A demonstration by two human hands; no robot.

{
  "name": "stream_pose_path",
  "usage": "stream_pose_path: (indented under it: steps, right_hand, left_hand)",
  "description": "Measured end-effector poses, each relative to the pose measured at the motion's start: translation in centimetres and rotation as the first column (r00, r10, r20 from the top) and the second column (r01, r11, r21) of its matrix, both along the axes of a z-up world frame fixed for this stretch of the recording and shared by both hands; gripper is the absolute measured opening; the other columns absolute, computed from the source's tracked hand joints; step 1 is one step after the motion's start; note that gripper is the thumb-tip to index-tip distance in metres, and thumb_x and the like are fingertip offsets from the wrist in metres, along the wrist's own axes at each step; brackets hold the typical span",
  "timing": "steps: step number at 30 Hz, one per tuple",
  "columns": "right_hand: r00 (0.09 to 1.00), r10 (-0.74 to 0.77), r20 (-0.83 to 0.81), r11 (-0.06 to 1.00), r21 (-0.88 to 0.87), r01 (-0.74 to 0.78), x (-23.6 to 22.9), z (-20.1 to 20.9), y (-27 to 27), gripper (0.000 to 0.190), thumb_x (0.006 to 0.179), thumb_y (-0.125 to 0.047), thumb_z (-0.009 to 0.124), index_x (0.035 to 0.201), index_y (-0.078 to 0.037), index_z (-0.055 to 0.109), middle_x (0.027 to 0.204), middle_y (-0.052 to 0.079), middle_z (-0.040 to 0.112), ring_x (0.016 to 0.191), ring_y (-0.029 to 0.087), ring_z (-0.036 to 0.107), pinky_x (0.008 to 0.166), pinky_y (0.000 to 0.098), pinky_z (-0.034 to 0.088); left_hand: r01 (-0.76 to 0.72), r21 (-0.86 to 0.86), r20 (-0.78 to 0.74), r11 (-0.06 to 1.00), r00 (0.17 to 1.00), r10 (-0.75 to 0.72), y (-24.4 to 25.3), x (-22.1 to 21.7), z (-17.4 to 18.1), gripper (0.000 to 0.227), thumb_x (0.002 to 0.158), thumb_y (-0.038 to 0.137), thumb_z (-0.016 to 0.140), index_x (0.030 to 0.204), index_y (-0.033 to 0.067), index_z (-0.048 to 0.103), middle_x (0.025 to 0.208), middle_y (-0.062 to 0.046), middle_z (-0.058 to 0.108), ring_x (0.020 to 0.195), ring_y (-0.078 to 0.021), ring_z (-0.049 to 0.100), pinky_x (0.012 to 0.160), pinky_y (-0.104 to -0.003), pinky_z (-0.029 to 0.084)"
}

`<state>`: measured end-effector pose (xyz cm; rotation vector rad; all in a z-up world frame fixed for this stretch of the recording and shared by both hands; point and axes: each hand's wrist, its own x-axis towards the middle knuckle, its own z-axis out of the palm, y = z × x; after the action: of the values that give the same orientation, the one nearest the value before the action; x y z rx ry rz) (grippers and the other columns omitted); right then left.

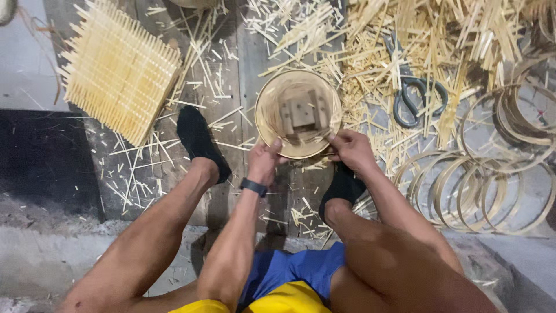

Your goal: The person repeatedly places a circular wooden mold over a square woven bamboo mat, then uses shears to trim the excess bamboo strips flush with the mold's edge. After each cut, the mold is removed and the finished circular base is set aside.

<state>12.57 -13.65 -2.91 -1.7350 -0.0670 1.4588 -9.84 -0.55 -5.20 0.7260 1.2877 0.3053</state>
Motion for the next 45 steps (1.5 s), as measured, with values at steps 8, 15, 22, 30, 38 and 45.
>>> stream_pose_path:
  steps: [8, 15, 22, 30, 38, 45]
  right_hand:
    - [0.985, -0.142, -0.099, 0.962, 0.222, 0.161, 1.0, 6.7, 4.0, 0.114, 0.069, -0.030, 0.085, 0.153, -0.007, 0.011, 0.138, 0.026, 0.044, 0.122, 0.037, 0.059, 0.092, 0.0457, 0.062]
    - [0.948, -0.309, -0.080, 0.868, 0.383, 0.315, -0.4, 4.9, 3.8, 0.098, 0.079, -0.030, 0.083, 0.148, -0.001, 0.020, 0.132, 0.024, 0.046, 0.123, 0.034, 0.056, 0.101, 0.0442, 0.057]
    - [0.746, -0.320, -0.584, 0.677, 0.410, 0.611, 4.9, 3.1, -1.7, 0.088, 0.086, -0.028, 0.076, 0.154, 0.003, 0.031, 0.129, 0.020, 0.051, 0.110, 0.030, 0.066, 0.100, 0.0437, 0.058]
    - [0.631, 0.189, 0.752, 0.974, -0.225, -0.024, 11.6, 1.3, -2.4, 0.129, 0.059, -0.038, 0.092, 0.154, -0.002, 0.013, 0.143, 0.024, 0.037, 0.131, 0.043, 0.046, 0.110, 0.0550, 0.041]
    - [0.448, 0.472, 0.759, 0.852, -0.524, -0.009, 8.9, -2.7, -4.2, 0.130, 0.065, -0.049, 0.093, 0.162, -0.006, 0.017, 0.152, 0.027, 0.036, 0.139, 0.048, 0.031, 0.111, 0.0649, 0.028]
    - [0.378, 0.478, 0.793, 0.861, -0.508, -0.024, 9.4, -3.5, -4.7, 0.133, 0.061, -0.049, 0.092, 0.162, -0.004, 0.017, 0.148, 0.030, 0.038, 0.134, 0.049, 0.036, 0.108, 0.0643, 0.032]
  left_hand:
    - [0.352, 0.816, -0.151, 0.459, 0.896, -0.418, 2.3, 5.9, 10.8, 0.056, 0.099, 0.036, 0.067, 0.143, 0.0026, 0.057, 0.130, -0.021, 0.069, 0.112, -0.0319, 0.072, 0.097, -0.042, 0.059]
    - [0.403, 0.836, -0.274, 0.372, 0.895, -0.352, 2.8, 8.9, 9.5, 0.051, 0.112, 0.046, 0.044, 0.141, 0.0079, 0.062, 0.121, -0.022, 0.073, 0.100, -0.0250, 0.076, 0.083, -0.034, 0.063]
    - [0.290, 0.565, -0.320, 0.772, 0.940, -0.119, 10.7, 3.4, 0.8, 0.063, 0.103, 0.057, 0.051, 0.108, 0.0001, 0.076, 0.080, -0.005, 0.071, 0.070, -0.0123, 0.062, 0.063, -0.032, 0.053]
    - [0.284, 0.663, -0.299, 0.692, 0.949, -0.102, 15.7, 1.5, -4.6, 0.054, 0.101, 0.049, 0.061, 0.119, -0.0013, 0.069, 0.105, -0.012, 0.077, 0.098, -0.0194, 0.069, 0.089, -0.035, 0.054]
    - [0.804, 0.590, -0.804, -0.067, 0.579, -0.138, 2.0, 9.3, -1.8, 0.061, 0.087, 0.040, 0.071, 0.128, -0.0049, 0.062, 0.144, -0.029, 0.051, 0.138, -0.0426, 0.044, 0.115, -0.055, 0.032]
    - [0.719, 0.641, -0.764, -0.268, 0.562, -0.317, 3.5, 4.7, -2.1, 0.046, 0.086, 0.003, 0.063, 0.132, 0.0045, 0.064, 0.145, -0.013, 0.062, 0.139, -0.0299, 0.054, 0.117, -0.047, 0.044]
